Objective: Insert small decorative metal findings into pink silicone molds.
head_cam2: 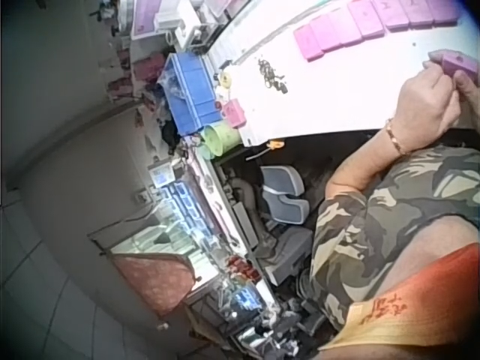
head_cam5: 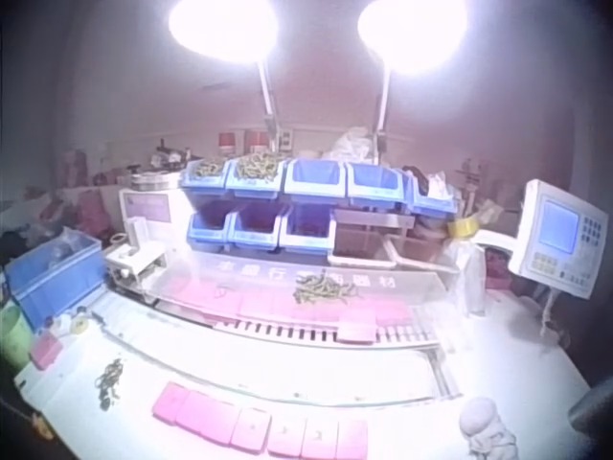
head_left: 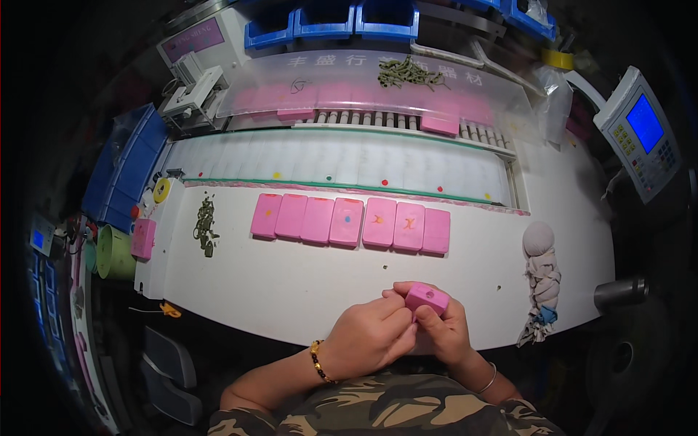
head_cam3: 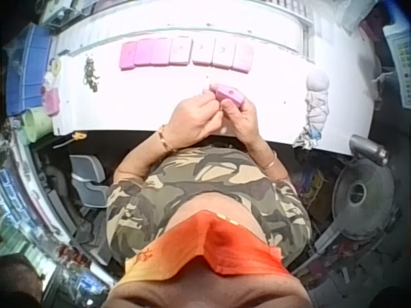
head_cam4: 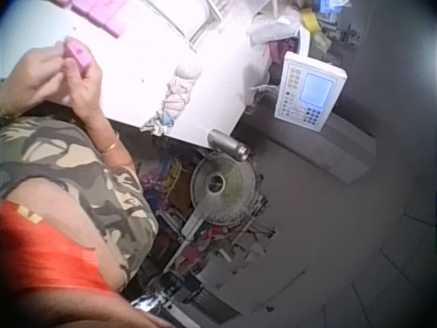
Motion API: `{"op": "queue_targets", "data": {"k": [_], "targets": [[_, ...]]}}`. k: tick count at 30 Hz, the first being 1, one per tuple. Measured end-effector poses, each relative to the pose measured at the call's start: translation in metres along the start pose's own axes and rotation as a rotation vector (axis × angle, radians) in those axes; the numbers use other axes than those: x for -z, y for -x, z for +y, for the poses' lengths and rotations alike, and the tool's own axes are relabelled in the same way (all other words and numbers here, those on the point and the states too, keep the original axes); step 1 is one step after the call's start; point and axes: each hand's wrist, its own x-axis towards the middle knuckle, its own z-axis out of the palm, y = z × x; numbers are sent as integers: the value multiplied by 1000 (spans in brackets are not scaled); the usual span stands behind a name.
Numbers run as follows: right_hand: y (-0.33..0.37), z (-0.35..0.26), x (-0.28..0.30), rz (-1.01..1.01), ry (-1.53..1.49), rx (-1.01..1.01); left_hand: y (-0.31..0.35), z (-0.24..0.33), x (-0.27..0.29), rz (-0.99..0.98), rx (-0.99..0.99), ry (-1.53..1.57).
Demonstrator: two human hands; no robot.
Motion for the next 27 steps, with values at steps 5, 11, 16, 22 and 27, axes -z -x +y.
{"op": "queue_targets", "data": {"k": [5, 11, 16, 22, 27], "targets": [[-4, -10, 9, -110, -286, -116, 0, -4, 15, -172, 83, 453], [-10, -5, 8, -112, -607, -193, -4, -6, 20, -193, 243, 1051], [-23, -8, 3, -26, -479, -106, -11, -19, 16, -52, 253, 733], [-26, -14, -6, -3, -351, -63, -16, -18, 2, 230, 180, 220], [-28, -7, -8, -35, 104, 206, -13, -31, 2, 187, 154, 224]]}}
